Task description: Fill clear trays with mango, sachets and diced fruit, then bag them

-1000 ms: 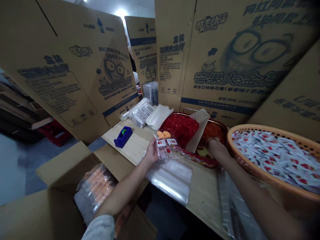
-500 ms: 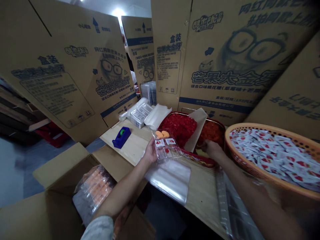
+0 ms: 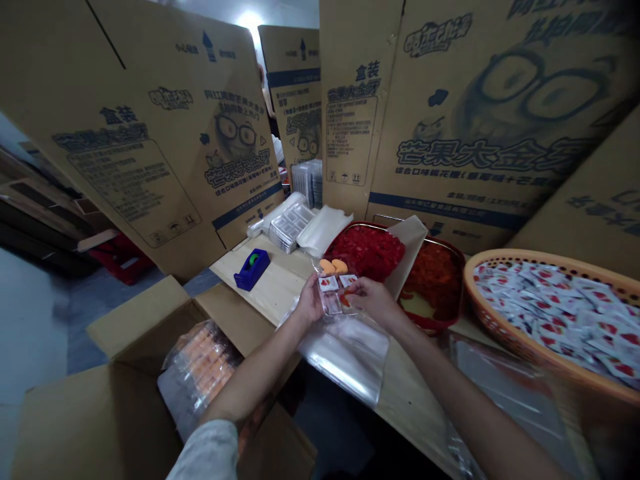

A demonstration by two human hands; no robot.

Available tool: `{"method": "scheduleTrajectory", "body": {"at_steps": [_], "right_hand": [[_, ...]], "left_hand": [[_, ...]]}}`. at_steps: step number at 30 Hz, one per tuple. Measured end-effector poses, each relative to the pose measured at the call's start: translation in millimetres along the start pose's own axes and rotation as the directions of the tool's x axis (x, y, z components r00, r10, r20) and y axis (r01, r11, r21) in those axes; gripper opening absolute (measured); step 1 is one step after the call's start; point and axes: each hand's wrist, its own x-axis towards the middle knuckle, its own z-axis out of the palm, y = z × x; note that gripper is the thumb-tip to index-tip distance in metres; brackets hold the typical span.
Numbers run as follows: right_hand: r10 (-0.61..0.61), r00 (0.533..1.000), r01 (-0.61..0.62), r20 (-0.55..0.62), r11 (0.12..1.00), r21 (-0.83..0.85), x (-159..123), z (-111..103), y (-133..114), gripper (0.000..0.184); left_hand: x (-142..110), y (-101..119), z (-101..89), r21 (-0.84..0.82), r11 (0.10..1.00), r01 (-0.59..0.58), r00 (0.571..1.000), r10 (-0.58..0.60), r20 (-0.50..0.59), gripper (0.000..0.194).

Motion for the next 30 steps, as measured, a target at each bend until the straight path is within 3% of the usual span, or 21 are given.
{"method": "scheduleTrajectory", "body": {"at_steps": [7, 12, 15, 18, 23, 26, 30], "right_hand": [[-0.054, 0.998, 0.052, -0.018, 0.995, -0.089, 7, 4, 5, 0.008], [-0.113, 0.991, 0.126, 0.068, 0.965, -0.228, 7, 26, -6, 0.004], [-0.136, 0.983, 0.166, 0.126, 0.948, -0.273, 4, 30, -11, 0.013], [-0.125, 0.987, 0.148, 0.104, 0.958, -0.246, 4, 24, -9, 0.018], [-0.124, 0.991, 0.117, -0.04, 0.981, -0.156, 7, 1, 4, 0.014], [-0.173, 0.98, 0.151, -0.1, 0.968, -0.199, 6, -13, 8, 0.013], [-0.327, 0.941, 0.334, 0.086, 0.856, -0.395, 0, -9, 1, 0.01]], "left_hand": [[2, 0, -1.0, -0.01, 1.0, 0.001, 1.0, -0.001, 0.002, 0.036], [2, -1, -0.7, -0.015, 1.0, 0.027, 1.0, -0.027, 0.007, 0.037], [1, 0, 0.6, -0.014, 0.999, 0.046, 0.999, -0.046, 0.0, 0.038], [-1, 1, 2.6, -0.014, 0.999, 0.048, 0.999, -0.048, -0.01, 0.038], [-4, 2, 5.3, -0.012, 0.998, 0.058, 0.998, -0.058, 0.005, 0.039], [-3, 2, 4.2, -0.012, 0.997, 0.074, 0.997, -0.074, 0.024, 0.038], [0, 1, 0.6, -0.011, 0.997, 0.08, 0.997, -0.08, 0.011, 0.038]]}}
